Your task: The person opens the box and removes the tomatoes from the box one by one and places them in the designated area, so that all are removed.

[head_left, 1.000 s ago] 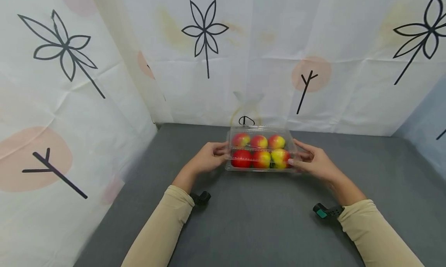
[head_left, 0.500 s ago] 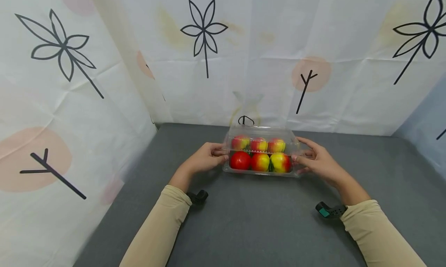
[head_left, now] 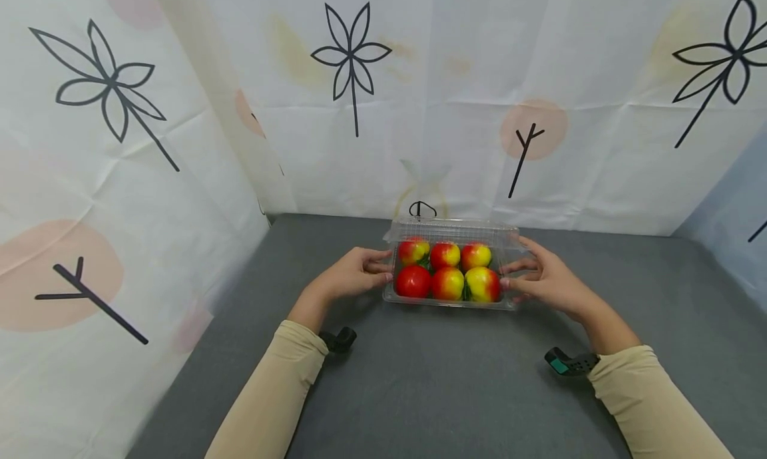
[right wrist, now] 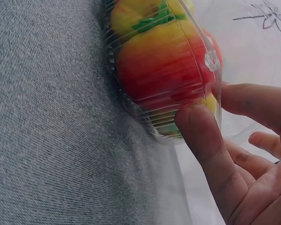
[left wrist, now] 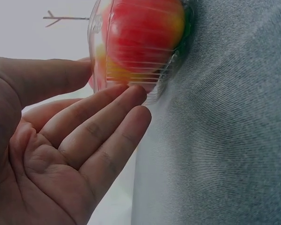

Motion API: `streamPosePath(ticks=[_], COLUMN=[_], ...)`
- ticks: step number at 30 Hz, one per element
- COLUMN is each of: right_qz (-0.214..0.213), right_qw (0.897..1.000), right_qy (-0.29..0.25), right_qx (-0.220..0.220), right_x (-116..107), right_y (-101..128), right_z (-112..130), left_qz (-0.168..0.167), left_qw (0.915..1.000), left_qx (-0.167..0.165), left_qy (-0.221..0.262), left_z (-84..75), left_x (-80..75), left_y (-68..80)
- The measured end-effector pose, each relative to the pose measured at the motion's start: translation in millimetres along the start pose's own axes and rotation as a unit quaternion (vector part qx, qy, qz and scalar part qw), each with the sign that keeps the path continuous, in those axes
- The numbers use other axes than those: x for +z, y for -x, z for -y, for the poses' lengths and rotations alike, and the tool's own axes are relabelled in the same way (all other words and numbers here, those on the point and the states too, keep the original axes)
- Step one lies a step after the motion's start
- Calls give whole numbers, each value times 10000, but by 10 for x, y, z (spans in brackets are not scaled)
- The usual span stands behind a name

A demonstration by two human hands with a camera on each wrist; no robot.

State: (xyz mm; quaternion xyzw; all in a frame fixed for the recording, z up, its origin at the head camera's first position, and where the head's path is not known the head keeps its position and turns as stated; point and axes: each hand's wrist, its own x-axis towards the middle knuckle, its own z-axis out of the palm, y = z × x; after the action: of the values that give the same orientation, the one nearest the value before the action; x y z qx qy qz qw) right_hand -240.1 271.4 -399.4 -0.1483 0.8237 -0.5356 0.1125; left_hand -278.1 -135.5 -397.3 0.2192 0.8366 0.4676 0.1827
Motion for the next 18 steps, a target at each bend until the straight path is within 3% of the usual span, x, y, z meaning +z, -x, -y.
streamPosePath(ticks=[18], right_qz=[228], right_qw=[9994], right_qy=[249], right_qx=[-24], right_x=[-41], right_y=[24], right_z=[62], left_qz=[157], left_qw=[9992], left_qx=[-227], left_qy=[-294], left_z=[-78], left_x=[-32], left_y=[61])
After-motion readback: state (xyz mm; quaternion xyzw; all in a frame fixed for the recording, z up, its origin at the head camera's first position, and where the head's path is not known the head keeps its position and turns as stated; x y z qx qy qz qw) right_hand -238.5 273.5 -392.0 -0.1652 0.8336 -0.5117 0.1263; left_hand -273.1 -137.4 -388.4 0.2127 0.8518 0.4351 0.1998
